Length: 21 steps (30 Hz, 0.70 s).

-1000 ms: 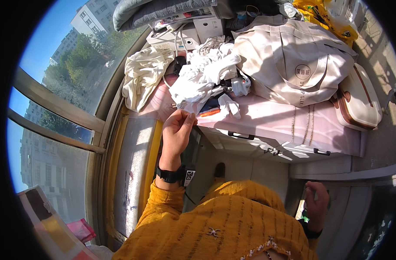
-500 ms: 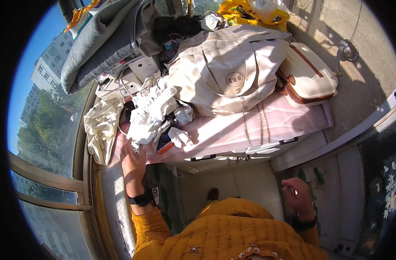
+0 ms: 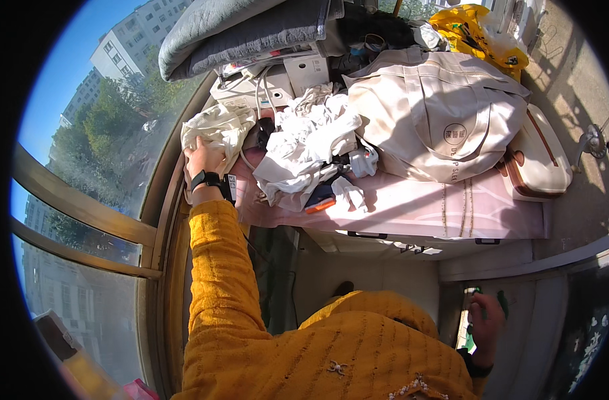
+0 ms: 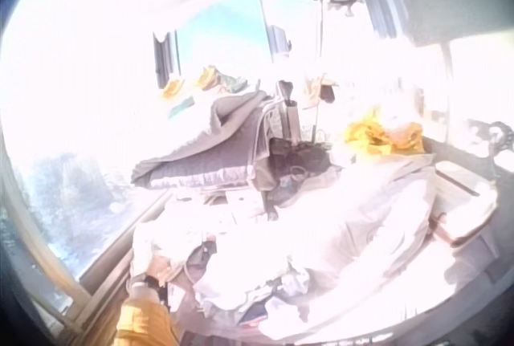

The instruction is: The person hangs a blue shirt on a hanger and places it on a clothes rack. They then pick up a white cloth, walk to the balcony, and place it on a pile of laundry. Finally, they place a pair of shoes on the balcony ledge.

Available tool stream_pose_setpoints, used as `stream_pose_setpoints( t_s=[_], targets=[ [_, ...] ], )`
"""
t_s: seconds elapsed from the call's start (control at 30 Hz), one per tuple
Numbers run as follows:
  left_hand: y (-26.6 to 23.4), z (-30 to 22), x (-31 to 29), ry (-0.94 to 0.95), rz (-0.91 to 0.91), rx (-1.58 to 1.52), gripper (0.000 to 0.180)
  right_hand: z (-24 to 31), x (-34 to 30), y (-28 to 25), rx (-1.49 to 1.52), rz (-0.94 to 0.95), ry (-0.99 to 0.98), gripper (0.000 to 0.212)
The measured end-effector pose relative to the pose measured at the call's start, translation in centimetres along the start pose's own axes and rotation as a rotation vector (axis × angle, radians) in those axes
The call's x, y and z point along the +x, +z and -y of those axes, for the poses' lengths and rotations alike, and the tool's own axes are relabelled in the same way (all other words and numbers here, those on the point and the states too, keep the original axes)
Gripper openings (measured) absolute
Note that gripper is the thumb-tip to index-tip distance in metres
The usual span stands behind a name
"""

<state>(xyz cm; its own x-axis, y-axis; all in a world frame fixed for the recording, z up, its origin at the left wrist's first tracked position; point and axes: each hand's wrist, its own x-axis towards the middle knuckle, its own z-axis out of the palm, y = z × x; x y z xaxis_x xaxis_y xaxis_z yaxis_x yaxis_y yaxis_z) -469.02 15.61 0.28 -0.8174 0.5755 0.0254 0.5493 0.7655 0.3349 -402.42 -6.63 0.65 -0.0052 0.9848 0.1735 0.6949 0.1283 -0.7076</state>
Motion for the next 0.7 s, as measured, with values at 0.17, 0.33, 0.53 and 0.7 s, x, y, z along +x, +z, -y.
stream_pose_setpoints(
  t_s=[0.17,0.33,0.53,0.7],
  targets=[
    [2.1,1.0,4.7,0.293,-0.058,0.350,0.041,0.7,1.5,0.9,-0.050,0.010,-0.158,0.014],
    [1.7,2.1,3.1,0.431,-0.066,0.182,0.057,1.0,2.7,1.9,-0.014,0.060,-0.162,0.014],
    [0.8,1.8,1.3,0.425,0.075,0.293,0.063,1.3,4.2,2.1,-0.072,0.070,-0.222,0.016],
    [0.6,2.9,2.9,0.397,0.006,0.090,0.045,0.9,4.1,2.3,0.039,0.092,-0.186,0.017]
  ],
)
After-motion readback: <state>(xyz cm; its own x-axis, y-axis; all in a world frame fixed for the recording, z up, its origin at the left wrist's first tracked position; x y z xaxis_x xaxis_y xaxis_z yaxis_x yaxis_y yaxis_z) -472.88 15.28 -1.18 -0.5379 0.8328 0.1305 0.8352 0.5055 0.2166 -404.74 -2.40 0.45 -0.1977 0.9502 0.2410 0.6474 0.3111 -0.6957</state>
